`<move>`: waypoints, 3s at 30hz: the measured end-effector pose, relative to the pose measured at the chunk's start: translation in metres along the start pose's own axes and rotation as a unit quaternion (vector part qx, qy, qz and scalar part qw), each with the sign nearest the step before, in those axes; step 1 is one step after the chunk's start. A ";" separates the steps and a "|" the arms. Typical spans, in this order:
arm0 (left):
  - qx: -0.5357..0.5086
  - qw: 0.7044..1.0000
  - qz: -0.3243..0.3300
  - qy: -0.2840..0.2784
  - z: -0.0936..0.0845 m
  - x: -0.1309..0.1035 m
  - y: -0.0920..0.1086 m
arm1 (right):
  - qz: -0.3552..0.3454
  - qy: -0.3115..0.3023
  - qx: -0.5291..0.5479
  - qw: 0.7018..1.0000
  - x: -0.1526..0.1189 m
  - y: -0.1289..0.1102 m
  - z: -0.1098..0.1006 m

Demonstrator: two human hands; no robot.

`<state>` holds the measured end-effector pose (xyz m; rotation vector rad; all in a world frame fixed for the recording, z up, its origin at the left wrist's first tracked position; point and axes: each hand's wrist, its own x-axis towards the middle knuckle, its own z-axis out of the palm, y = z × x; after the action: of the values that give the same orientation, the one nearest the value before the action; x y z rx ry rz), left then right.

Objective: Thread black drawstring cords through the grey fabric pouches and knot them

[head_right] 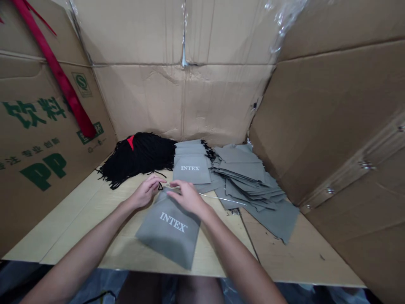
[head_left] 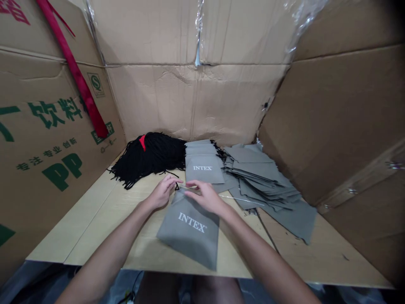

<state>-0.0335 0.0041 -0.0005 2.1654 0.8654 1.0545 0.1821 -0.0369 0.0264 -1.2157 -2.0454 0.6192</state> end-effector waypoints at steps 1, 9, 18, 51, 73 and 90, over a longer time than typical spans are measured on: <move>-0.014 1.000 0.012 -0.001 0.003 0.004 0.002 | 0.002 0.008 -0.010 1.000 0.006 -0.004 0.007; -0.275 0.929 -0.096 0.226 0.035 0.028 -0.005 | 0.025 0.034 0.002 0.999 0.026 0.002 0.030; -0.482 0.841 -0.199 0.143 0.053 0.008 0.003 | 0.035 0.148 0.052 0.987 0.021 0.020 0.029; -0.262 0.947 -0.170 -0.073 0.060 0.002 0.012 | 0.136 0.111 0.248 0.953 0.011 0.016 -0.016; -0.234 0.952 -0.186 -0.071 0.059 0.004 0.018 | 0.082 0.175 0.195 0.962 0.006 0.016 -0.032; -0.342 0.899 -0.251 0.110 0.055 0.008 0.019 | 0.174 0.027 0.305 0.936 0.006 0.019 -0.015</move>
<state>0.0214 -0.0135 -0.0118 1.1717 0.9079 1.1191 0.2023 -0.0219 0.0250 -1.1867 -1.4215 1.2611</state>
